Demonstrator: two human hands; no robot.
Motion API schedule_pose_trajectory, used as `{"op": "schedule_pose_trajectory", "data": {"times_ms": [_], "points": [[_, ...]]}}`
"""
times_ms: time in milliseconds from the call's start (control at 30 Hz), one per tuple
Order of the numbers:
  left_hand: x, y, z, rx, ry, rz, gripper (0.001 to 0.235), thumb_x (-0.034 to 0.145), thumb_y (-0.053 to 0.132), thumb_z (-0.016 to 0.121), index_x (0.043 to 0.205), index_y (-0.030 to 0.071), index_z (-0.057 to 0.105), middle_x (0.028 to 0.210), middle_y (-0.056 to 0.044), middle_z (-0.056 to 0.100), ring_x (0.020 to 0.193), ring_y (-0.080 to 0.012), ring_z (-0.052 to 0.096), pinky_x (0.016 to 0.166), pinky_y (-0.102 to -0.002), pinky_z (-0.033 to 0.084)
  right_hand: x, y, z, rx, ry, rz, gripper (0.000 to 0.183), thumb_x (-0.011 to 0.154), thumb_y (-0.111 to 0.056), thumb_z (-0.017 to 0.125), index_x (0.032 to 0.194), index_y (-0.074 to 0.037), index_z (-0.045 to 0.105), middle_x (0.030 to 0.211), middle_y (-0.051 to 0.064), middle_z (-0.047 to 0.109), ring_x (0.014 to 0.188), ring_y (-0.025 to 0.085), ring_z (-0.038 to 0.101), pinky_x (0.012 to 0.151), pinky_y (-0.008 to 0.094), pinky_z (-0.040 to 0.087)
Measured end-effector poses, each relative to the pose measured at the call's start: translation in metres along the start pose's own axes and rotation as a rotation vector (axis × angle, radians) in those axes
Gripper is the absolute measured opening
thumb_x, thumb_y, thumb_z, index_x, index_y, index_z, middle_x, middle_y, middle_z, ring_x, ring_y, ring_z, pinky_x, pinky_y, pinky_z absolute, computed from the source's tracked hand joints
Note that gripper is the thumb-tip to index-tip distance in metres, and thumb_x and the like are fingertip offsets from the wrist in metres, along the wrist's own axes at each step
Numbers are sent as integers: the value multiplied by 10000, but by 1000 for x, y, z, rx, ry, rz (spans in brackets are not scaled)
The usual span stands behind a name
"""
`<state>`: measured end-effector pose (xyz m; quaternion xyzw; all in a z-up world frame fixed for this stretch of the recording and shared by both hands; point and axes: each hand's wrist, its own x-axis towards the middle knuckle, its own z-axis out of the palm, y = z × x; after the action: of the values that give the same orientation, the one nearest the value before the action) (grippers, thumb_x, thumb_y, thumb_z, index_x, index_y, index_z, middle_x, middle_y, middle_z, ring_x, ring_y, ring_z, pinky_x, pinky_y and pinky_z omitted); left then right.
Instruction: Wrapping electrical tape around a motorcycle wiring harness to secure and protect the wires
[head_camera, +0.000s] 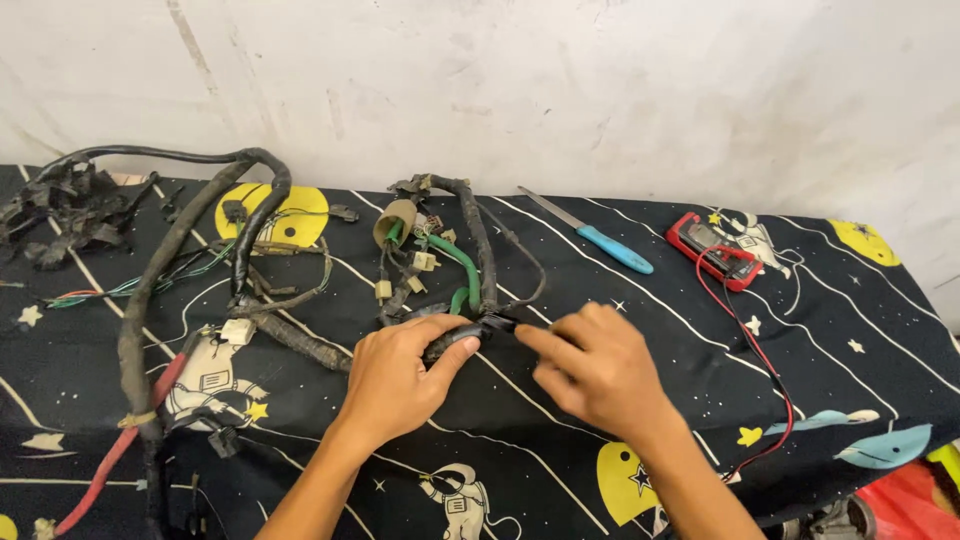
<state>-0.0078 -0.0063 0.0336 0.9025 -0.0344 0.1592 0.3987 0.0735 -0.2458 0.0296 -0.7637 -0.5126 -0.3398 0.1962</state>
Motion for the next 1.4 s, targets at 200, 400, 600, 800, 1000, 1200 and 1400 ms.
{"op": "schedule_pose_trajectory", "data": {"times_ms": [200,400,600,800,1000,1200,1400], "points": [[6,7,-1,-88,-11,-32,323,893,322,656,1095,110,790,957,-149,815,957,-445,720,788,-485,575,-26,-11,39,-20,20,182,369,879,-60,685,1211,-205,756,1028,59,732,828,229,705,707,329,578],[12,23,-15,-330,-57,-166,267,834,211,718,994,22,817,770,-157,817,797,-326,797,724,-407,599,-10,-21,54,66,215,301,356,854,-14,734,1180,-149,785,1117,152,748,953,301,743,827,395,619],[18,21,-8,-496,-85,-181,274,830,172,755,1002,-37,799,716,-146,803,608,-201,728,631,-337,590,10,-45,46,369,365,667,245,869,-48,769,1108,-85,805,1044,136,799,1017,316,768,868,415,611],[24,13,-17,-392,-320,-147,296,874,192,720,1020,-61,769,786,-187,817,687,-259,793,755,-409,622,18,-46,54,608,252,1118,236,810,-13,794,1007,89,714,1170,269,656,1073,487,688,923,465,624],[37,4,-32,-366,-493,-188,309,857,167,711,1025,-91,744,796,-179,815,711,-235,801,782,-399,630,12,-18,60,625,231,913,224,817,44,761,1040,25,759,1179,175,493,1018,359,698,901,453,636],[43,19,-36,-422,-614,-196,1015,784,104,701,1618,77,121,1106,-244,726,592,-276,778,527,-332,668,13,3,62,838,190,984,324,671,125,823,985,57,782,1104,203,712,1005,310,752,910,339,632],[52,8,-12,-476,-566,-151,952,761,2,652,1587,92,187,1053,-256,637,739,-371,772,693,-426,665,9,-5,69,996,286,1155,322,798,115,632,1102,39,706,1119,194,751,1007,224,726,928,368,600]]}}
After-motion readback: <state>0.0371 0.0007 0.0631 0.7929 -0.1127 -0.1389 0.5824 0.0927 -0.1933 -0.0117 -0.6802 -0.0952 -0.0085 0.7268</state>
